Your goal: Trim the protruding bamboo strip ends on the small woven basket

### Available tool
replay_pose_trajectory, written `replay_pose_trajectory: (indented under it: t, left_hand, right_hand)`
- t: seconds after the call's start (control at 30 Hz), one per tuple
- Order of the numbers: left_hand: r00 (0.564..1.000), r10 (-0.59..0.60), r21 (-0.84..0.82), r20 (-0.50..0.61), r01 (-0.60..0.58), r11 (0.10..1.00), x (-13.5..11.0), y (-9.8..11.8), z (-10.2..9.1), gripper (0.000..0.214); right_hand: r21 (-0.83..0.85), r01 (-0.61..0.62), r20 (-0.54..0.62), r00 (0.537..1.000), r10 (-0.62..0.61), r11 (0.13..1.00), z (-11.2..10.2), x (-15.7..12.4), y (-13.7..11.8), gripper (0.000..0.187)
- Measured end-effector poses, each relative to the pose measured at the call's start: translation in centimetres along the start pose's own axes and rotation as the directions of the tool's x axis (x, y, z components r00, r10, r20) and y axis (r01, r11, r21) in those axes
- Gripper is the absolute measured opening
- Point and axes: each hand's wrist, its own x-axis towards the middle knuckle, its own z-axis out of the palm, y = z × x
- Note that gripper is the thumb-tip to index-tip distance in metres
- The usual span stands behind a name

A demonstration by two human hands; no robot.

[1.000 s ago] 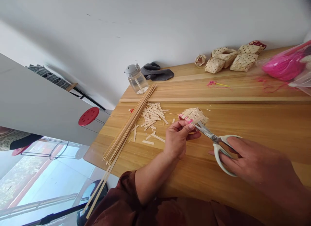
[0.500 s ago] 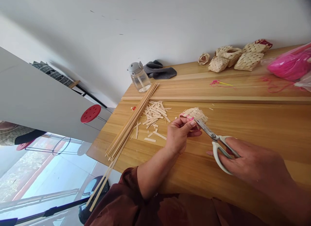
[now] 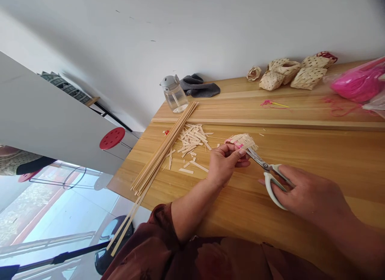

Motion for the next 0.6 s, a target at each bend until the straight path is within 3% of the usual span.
replay_pose_trajectory:
  t: [0.17, 0.37, 0.47, 0.6]
  left_hand:
    - [1.000, -0.003, -0.042, -0.018, 0.003, 0.999, 0.1, -0.5, 0.2, 0.062]
    - [1.000, -0.024, -0.084, -0.018, 0.022, 0.996, 0.0, -1.4, 0.7, 0.064]
    - [1.000, -0.022, -0.080, -0.006, 0.022, 0.997, 0.0, -1.7, 0.7, 0.065]
    - [0.999, -0.040, -0.054, 0.017, 0.040, 0.998, 0.1, -1.7, 0.7, 0.067]
  right_hand:
    - [0.035, 0.015, -0.016, 1.000, -0.014, 0.999, 0.7, -0.2, 0.1, 0.037]
    - [-0.121, 0.068, -0.074, 0.994, -0.078, 0.990, 0.7, -0.1, 1.2, 0.028]
    - [-0.073, 0.077, 0.006, 0.997, -0.077, 0.994, 0.8, -0.3, 1.8, 0.026]
    - [0.060, 0.002, 0.092, 0.996, -0.008, 0.998, 1.3, -0.4, 2.0, 0.028]
